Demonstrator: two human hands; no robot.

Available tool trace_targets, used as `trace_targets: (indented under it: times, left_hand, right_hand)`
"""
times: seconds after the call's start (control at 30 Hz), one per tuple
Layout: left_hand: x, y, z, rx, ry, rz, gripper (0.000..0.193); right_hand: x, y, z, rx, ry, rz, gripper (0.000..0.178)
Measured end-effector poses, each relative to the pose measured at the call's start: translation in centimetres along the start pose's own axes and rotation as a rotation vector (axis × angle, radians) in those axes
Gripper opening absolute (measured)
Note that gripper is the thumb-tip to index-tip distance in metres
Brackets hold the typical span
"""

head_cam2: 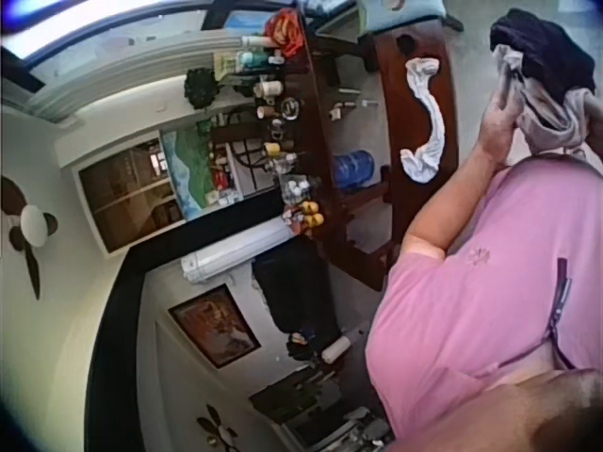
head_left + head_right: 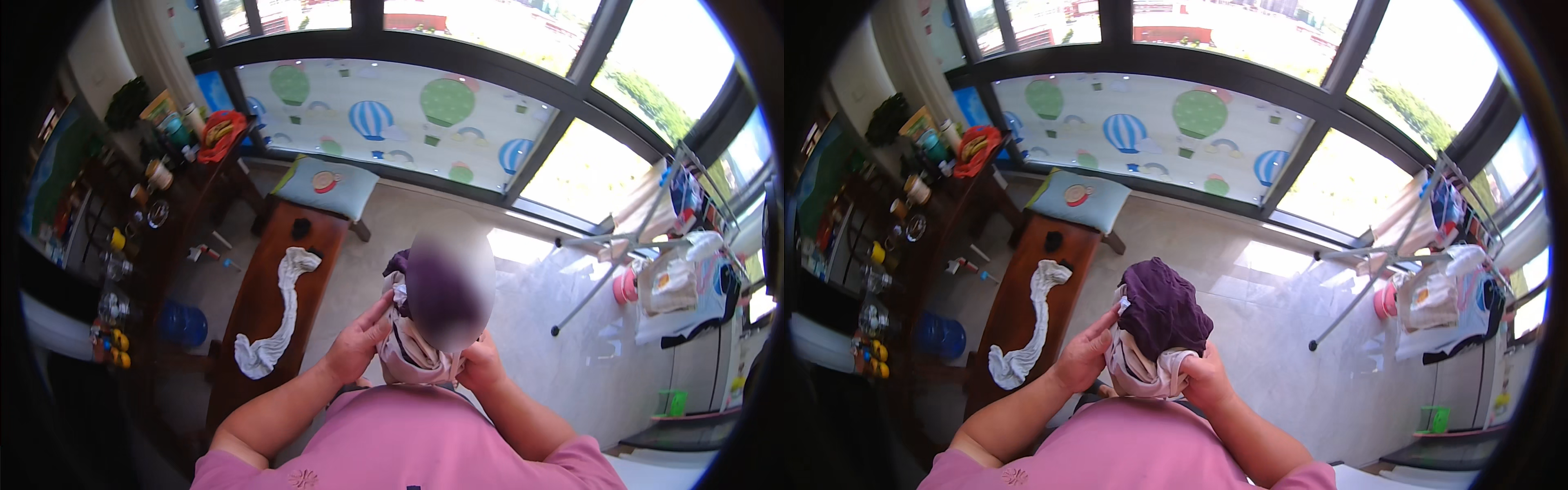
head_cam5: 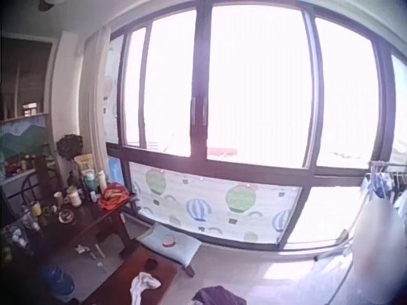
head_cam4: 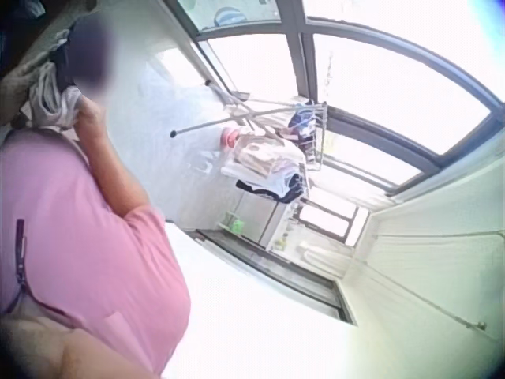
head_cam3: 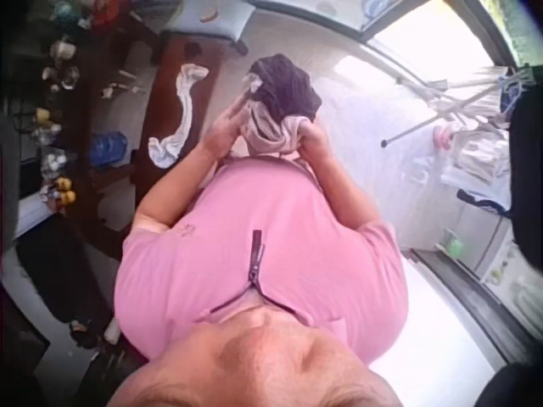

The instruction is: The person picks up several pieces of clothing from a bench, places each on a hanger, and hangs them on a drying rack. The person handles an orange shirt, a brown garment, a dark garment, and a white shirt with a graphic, repeating the same sequence for each item.

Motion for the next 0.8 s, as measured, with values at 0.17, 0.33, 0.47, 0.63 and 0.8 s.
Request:
trace_targets:
  times: [0.17,0.33,0.47,0.63,0.8]
  left_hand:
    - [14.0,8.7,7.3,-0.041,0.344,0.085,0.078]
    - [22.9,20.2,10.5,-0.097,0.402,0.508,0.053]
    - [28.8,28.3,12.9,-0.203,0.472,0.551,0.033]
    - [34.9,38.1,15.7,-0.56,0.471,0.208,0.031]
    - [41.6,46.6,18.7,-0.892,0.537,0.008,0.044]
  right_hand:
    - [-9.1,8.8,-11.4,-0.174,-0.032,-0.198,0.069]
    - [-17.5,12.4,-20.5,-0.294,-0.06,-0.019,0.073]
    - [-25.0,12.2,-28.1,-0.46,-0.62,0.181,0.05]
    - [-31.2,9.2,-35.1,-0.69,-0.679,0.881,0.048]
    - [-36.8,10.8,-40.2,-0.861,-0.673,1.034,0.048]
Point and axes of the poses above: each hand's wrist, its own z-axis towards the middle knuckle, its own x-axis out of the palm, y = z × x, the point moved 6 cm from there along z, towards the middle knuckle, and after that the axes turned 10 degrees about x, right-handed, at the moved point
